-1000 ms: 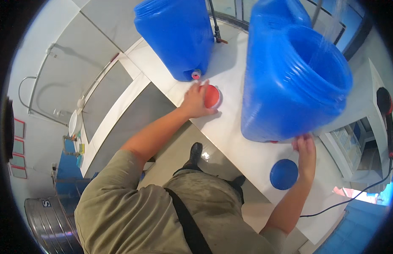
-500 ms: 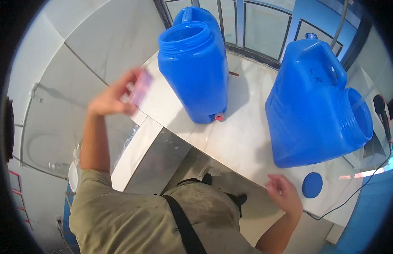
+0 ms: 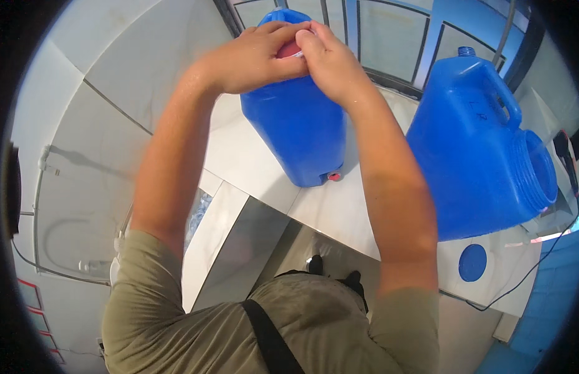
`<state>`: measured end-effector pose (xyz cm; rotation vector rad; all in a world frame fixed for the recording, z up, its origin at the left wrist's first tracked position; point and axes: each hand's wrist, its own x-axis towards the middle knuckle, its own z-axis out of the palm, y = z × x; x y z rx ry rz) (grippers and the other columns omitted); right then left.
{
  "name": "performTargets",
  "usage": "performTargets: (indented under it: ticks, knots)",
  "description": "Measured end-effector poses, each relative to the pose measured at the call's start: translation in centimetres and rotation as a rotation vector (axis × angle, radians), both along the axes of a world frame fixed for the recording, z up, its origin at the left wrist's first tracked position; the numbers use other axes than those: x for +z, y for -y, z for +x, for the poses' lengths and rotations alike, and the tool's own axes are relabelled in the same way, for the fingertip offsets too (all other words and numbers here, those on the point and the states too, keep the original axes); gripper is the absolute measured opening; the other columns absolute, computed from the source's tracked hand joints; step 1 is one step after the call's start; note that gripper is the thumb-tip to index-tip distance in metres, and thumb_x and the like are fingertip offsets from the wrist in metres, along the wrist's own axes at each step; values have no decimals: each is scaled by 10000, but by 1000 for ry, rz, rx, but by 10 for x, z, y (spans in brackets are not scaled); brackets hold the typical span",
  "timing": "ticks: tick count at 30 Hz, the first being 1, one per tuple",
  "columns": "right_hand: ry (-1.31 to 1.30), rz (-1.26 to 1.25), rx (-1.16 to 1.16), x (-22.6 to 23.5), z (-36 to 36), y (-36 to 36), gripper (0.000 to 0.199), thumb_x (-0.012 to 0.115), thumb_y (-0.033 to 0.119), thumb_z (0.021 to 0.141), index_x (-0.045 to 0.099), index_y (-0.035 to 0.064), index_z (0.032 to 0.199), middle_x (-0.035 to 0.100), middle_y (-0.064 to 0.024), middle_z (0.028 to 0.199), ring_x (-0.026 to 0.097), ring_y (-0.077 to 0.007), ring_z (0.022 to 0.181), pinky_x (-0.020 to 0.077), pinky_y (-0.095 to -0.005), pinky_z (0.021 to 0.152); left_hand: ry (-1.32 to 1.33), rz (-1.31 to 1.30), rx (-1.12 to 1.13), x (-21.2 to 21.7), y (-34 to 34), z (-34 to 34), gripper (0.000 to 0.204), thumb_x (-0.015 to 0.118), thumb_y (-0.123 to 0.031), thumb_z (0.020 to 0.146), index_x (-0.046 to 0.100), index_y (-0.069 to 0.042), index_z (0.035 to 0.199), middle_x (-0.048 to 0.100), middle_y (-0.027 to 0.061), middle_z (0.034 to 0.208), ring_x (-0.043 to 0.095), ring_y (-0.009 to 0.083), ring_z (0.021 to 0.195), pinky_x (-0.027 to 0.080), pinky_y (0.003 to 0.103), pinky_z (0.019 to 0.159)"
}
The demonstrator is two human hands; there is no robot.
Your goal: The person scrubs the exterior of large blue plastic water containers by hand with a sponge and water, rinses them under a faucet, and wipes them down with a pink cloth. The person then places a seal over the neck of a full water jug and uses a heat gun to shrink it into place.
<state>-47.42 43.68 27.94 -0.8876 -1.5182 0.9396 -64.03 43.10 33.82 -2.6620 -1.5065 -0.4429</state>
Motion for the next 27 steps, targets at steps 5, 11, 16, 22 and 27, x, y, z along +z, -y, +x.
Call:
performTargets:
  ticks: [5,11,16,22,27]
  knots:
    - [16,-88,236,2,29,-35,538,515,390,975,548,62,1401,653,-87,1219,604,-175,1063,460,-303,947,14,-47,362,2,22,46,847,577,-625,778,465,-181,1490,488,217,1460,455,449,1323,403,519,1093]
    - [-19,191,-41,-19,14,13,529,473,501,1006,650,52,1220,673,-107,1176,604,-211,1135,437,-302,1001,135,175,-305,-8,-24,-52,1073,734,-699,668,389,-163,1532,442,188,1508,400,417,1391,355,497,1134]
    - [77,140,-102,5,39,-18,526,422,474,1030,652,28,1187,682,-141,1143,623,-238,1120,449,-359,999,540,158,-346,-6,-27,-78,1133,872,-575,625,373,-121,1535,439,170,1516,386,360,1418,343,479,1136]
    - [-11,-56,103,5,10,-14,639,432,526,1032,536,-1,1378,614,-154,1302,543,-252,1248,386,-334,1075,379,360,-428,-27,-44,-44,1094,777,-721,638,461,-90,1474,512,196,1435,441,414,1357,344,484,1133]
    - [-28,162,-96,-32,3,20,720,384,571,1036,448,-22,1440,567,-188,1384,485,-304,1336,333,-378,1135,494,185,-488,-33,-64,-57,816,671,-557,868,442,-38,1454,506,181,1449,425,336,1381,355,459,1133]
